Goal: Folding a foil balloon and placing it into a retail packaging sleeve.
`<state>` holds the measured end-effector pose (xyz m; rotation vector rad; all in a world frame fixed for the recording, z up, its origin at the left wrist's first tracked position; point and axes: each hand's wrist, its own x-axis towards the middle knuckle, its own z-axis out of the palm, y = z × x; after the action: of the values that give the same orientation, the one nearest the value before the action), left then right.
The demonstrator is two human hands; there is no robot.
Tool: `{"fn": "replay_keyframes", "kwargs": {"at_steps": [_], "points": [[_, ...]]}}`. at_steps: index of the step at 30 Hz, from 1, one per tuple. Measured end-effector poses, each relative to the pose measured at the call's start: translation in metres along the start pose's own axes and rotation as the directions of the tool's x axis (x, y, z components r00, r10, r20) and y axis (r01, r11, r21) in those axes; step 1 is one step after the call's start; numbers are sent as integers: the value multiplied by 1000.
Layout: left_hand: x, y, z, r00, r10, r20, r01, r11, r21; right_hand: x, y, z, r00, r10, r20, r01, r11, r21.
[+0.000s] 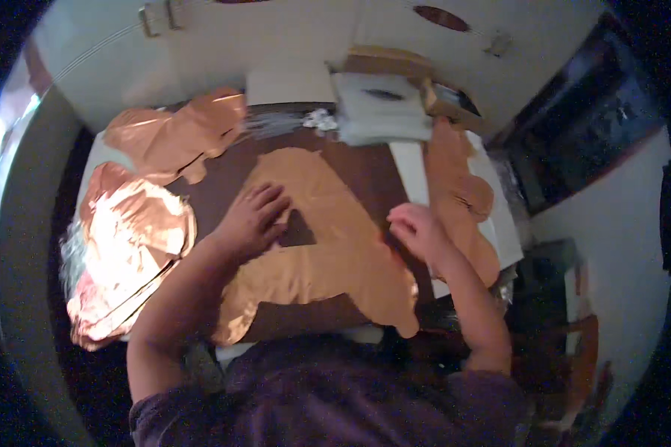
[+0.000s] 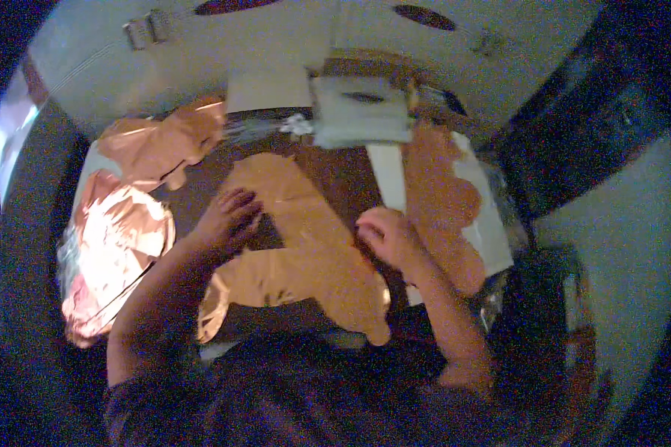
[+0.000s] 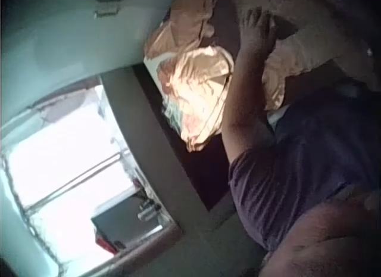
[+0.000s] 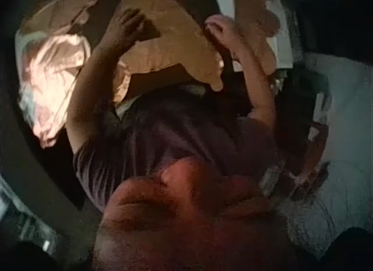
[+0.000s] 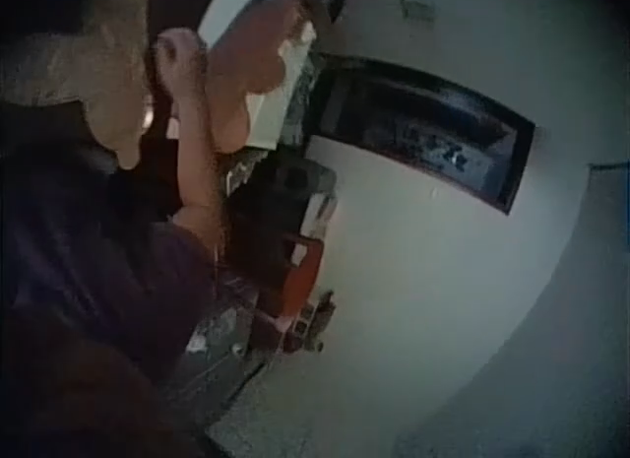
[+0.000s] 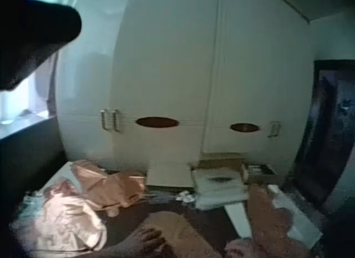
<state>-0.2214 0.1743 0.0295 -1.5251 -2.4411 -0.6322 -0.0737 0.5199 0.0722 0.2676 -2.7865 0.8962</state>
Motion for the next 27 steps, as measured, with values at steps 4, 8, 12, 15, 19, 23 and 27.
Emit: {"fn": "replay_keyframes", "kwargs": {"at_steps": [4, 8, 12, 15, 19, 23, 27], "points": [[8, 14, -14, 1000, -28, -5, 28, 998, -48, 28, 95, -47, 858, 416, -301, -414, 907, 76], [33, 25, -13, 999, -38, 38, 37, 999, 17, 43, 184, -67, 710, 452, -541, -538, 843, -1], [52, 43, -28, 992, -83, 92, 87, 996, -38, 74, 125, -58, 730, 566, -382, -665, 717, -210], [124, 90, -54, 968, -9, 253, 35, 994, -99, 54, 166, -67, 697, 540, -472, -689, 688, -229], [194, 83, 65, 961, 265, -76, -272, 865, -422, 62, 168, -58, 729, 469, -499, -620, 761, -189], [267, 119, 134, 949, 316, -16, -316, 943, -109, 47, 162, -57, 723, 364, -587, -528, 839, -130], [280, 144, 167, 956, 256, 142, -239, 963, -124, -6, 166, -81, 466, 291, -835, -282, 944, 171]]}}
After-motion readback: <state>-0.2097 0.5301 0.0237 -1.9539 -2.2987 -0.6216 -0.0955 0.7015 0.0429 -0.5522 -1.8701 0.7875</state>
